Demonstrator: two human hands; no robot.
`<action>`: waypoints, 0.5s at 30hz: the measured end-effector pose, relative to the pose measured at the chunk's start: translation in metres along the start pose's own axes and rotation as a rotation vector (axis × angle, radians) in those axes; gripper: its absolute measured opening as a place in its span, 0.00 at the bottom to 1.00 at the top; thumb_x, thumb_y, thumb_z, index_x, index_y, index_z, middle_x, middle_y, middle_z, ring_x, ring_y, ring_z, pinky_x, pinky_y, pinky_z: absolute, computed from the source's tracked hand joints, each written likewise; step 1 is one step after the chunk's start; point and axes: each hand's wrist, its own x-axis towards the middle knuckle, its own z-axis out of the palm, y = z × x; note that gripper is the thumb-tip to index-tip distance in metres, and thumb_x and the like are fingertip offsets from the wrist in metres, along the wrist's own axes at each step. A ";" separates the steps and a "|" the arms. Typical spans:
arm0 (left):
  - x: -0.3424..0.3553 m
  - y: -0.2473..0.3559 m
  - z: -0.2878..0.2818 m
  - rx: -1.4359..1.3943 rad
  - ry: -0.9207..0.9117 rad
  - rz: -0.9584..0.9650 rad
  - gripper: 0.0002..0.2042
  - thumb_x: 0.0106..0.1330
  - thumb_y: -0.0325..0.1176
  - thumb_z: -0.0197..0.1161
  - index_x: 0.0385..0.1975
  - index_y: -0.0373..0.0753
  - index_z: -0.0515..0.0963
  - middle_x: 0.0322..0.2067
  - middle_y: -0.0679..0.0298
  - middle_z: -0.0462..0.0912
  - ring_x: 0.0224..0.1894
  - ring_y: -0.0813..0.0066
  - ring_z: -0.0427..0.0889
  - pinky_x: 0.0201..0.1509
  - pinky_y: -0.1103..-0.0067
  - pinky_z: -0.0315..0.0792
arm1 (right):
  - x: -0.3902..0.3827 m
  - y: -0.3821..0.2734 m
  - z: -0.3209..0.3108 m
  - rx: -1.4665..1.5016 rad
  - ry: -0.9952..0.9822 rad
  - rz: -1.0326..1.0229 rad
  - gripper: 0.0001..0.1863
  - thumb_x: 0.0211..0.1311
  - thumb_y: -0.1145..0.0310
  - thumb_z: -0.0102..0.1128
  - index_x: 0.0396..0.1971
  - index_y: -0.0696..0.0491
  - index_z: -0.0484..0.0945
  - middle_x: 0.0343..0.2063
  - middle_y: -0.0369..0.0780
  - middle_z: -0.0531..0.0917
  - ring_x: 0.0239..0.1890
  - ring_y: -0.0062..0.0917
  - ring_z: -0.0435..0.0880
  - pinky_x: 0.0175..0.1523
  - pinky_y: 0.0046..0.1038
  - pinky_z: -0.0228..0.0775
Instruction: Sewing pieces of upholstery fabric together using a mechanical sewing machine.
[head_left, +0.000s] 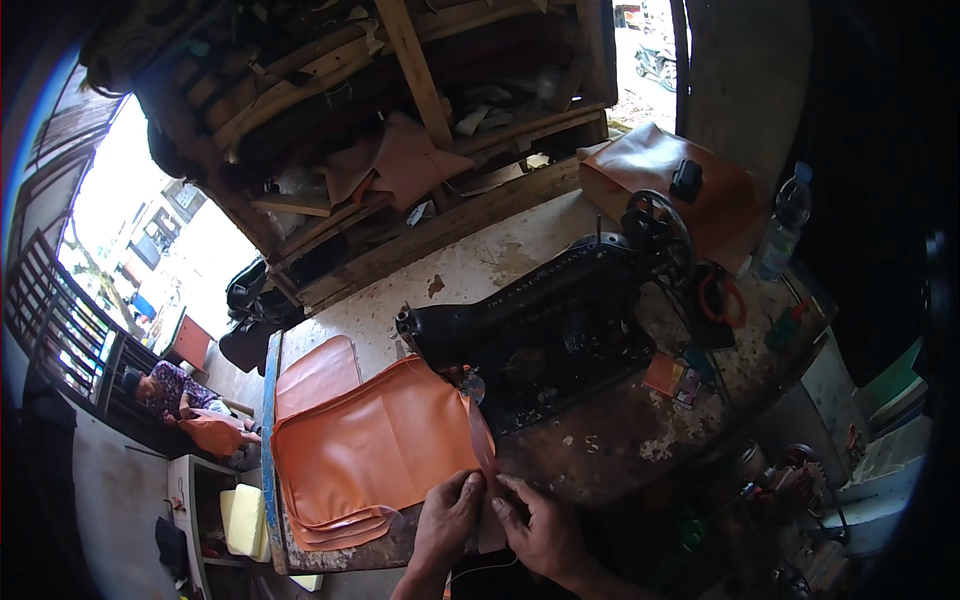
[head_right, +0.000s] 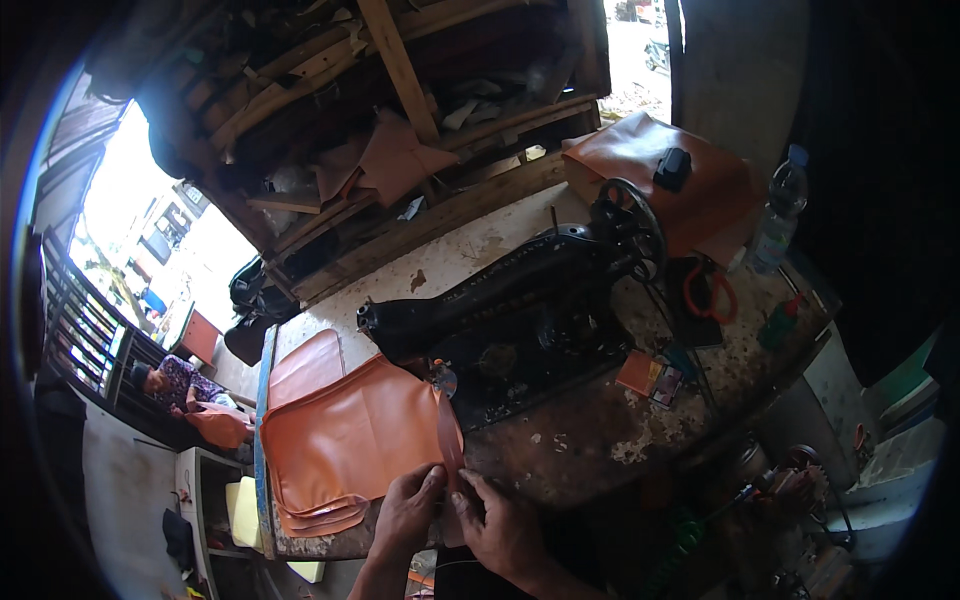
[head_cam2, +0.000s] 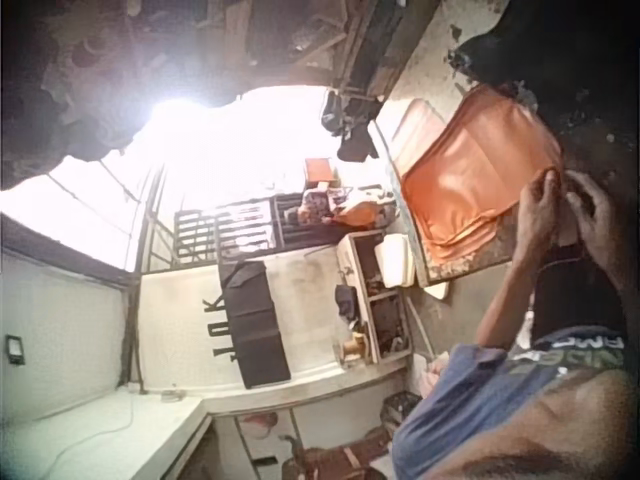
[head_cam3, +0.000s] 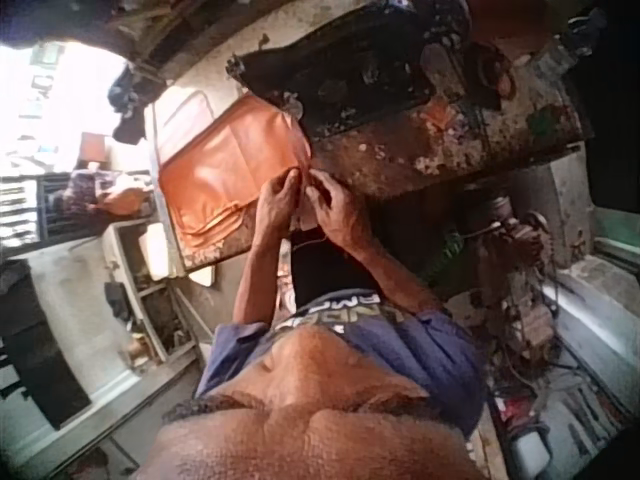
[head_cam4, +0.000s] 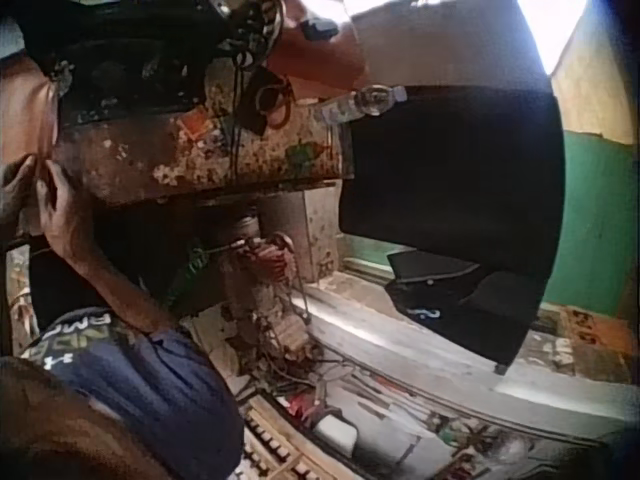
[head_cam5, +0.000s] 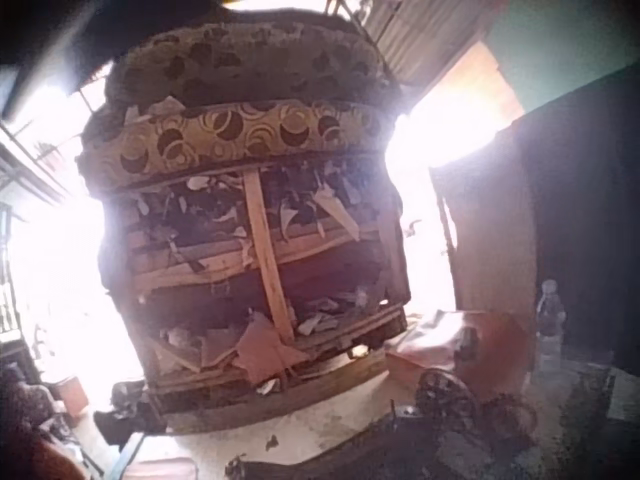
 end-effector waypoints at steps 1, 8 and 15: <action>-0.002 -0.002 0.001 0.066 0.004 -0.030 0.18 0.85 0.41 0.54 0.56 0.30 0.81 0.43 0.62 0.89 0.39 0.80 0.86 0.45 0.79 0.80 | -0.001 0.000 -0.001 0.006 -0.018 0.011 0.18 0.72 0.68 0.67 0.57 0.61 0.82 0.45 0.52 0.89 0.46 0.41 0.91 0.51 0.35 0.82; 0.000 -0.004 0.007 -0.336 -0.007 -0.141 0.20 0.85 0.42 0.56 0.54 0.28 0.82 0.41 0.62 0.89 0.39 0.81 0.86 0.44 0.80 0.81 | -0.007 0.001 -0.001 -0.077 0.002 -0.081 0.18 0.72 0.65 0.67 0.55 0.58 0.85 0.36 0.48 0.86 0.39 0.46 0.89 0.45 0.40 0.82; 0.003 0.002 -0.001 -0.691 -0.118 -0.216 0.12 0.82 0.36 0.60 0.44 0.31 0.82 0.35 0.60 0.87 0.34 0.75 0.87 0.39 0.79 0.82 | 0.043 0.010 -0.029 -0.172 -0.087 -0.242 0.15 0.71 0.67 0.66 0.54 0.51 0.87 0.44 0.44 0.87 0.43 0.40 0.89 0.47 0.36 0.83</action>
